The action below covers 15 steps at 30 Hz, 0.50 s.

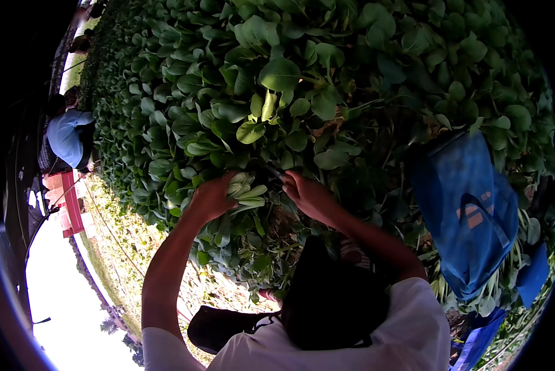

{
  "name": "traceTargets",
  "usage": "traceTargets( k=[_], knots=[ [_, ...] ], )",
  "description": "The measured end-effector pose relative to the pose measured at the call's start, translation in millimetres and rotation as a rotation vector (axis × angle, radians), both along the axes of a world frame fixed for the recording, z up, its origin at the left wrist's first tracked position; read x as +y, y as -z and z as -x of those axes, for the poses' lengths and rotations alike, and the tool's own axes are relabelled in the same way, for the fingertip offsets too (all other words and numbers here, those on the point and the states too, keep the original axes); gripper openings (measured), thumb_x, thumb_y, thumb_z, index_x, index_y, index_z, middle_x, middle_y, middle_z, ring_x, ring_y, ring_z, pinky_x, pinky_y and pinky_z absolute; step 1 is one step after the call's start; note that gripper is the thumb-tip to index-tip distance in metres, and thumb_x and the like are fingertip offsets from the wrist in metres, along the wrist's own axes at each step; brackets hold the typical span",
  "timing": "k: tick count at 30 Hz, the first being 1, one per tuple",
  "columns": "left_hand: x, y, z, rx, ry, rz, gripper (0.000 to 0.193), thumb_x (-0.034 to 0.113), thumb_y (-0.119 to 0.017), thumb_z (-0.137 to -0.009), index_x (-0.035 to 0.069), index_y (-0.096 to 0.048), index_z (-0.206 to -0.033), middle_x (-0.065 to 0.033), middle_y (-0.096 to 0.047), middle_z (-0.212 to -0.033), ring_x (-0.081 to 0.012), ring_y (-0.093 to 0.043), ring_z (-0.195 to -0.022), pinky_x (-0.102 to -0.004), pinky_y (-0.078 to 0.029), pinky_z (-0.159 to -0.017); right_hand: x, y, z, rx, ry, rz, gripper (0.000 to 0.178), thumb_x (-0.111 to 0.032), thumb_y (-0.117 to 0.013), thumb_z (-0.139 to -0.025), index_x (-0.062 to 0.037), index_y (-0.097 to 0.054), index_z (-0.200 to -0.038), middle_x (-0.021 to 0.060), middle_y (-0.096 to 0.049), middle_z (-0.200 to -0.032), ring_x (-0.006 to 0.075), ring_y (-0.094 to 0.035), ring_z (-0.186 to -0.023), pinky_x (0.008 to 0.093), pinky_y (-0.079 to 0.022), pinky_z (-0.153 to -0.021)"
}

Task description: The person uses a knife to cut leafy green vegetables from the ground and places them into a blue bag. The person repeatedly reaches for plants, cuts them near the base, and adds them to the bag.

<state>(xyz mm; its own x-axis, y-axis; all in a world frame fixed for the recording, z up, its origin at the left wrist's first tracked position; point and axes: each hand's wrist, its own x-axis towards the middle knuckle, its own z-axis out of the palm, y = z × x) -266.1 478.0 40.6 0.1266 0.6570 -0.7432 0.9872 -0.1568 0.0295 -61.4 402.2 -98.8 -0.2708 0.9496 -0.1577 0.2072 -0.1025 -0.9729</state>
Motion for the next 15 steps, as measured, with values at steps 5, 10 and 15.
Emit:
traceTargets(
  k=[5,10,15],
  knots=[
    [31,32,40,0.043,-0.127,-0.112,0.096,0.018,-0.080,-0.059,0.002,-0.028,-0.138,-0.0273,-0.058,-0.112,-0.0396,-0.059,-0.101,-0.0416,-0.048,-0.084,33,61,54,-0.094,-0.077,-0.235,0.038,-0.016,-0.052,-0.090,-0.0046,-0.040,-0.124,0.0165,-0.063,-0.091,0.0340,-0.061,-0.071,0.0432,-0.048,-0.060],
    [6,51,114,-0.228,-0.298,-0.148,0.098,0.018,-0.081,-0.058,0.003,-0.028,-0.139,-0.0222,-0.053,-0.124,-0.0339,-0.052,-0.116,-0.0383,-0.041,-0.096,50,62,74,-0.252,0.019,-0.626,0.027,-0.015,-0.052,-0.090,-0.0025,-0.046,-0.113,0.0169,-0.059,-0.093,0.0327,-0.059,-0.081,0.0422,-0.048,-0.070],
    [-24,60,117,-0.291,-0.451,-0.184,0.092,0.022,-0.081,-0.058,0.001,-0.033,-0.133,-0.0257,-0.053,-0.122,-0.0385,-0.051,-0.114,-0.0411,-0.043,-0.093,59,108,96,-0.319,-0.091,-0.439,0.014,-0.014,-0.053,-0.089,-0.0056,-0.050,-0.100,0.0111,-0.055,-0.094,0.0249,-0.053,-0.086,0.0393,-0.045,-0.076]
  ],
)
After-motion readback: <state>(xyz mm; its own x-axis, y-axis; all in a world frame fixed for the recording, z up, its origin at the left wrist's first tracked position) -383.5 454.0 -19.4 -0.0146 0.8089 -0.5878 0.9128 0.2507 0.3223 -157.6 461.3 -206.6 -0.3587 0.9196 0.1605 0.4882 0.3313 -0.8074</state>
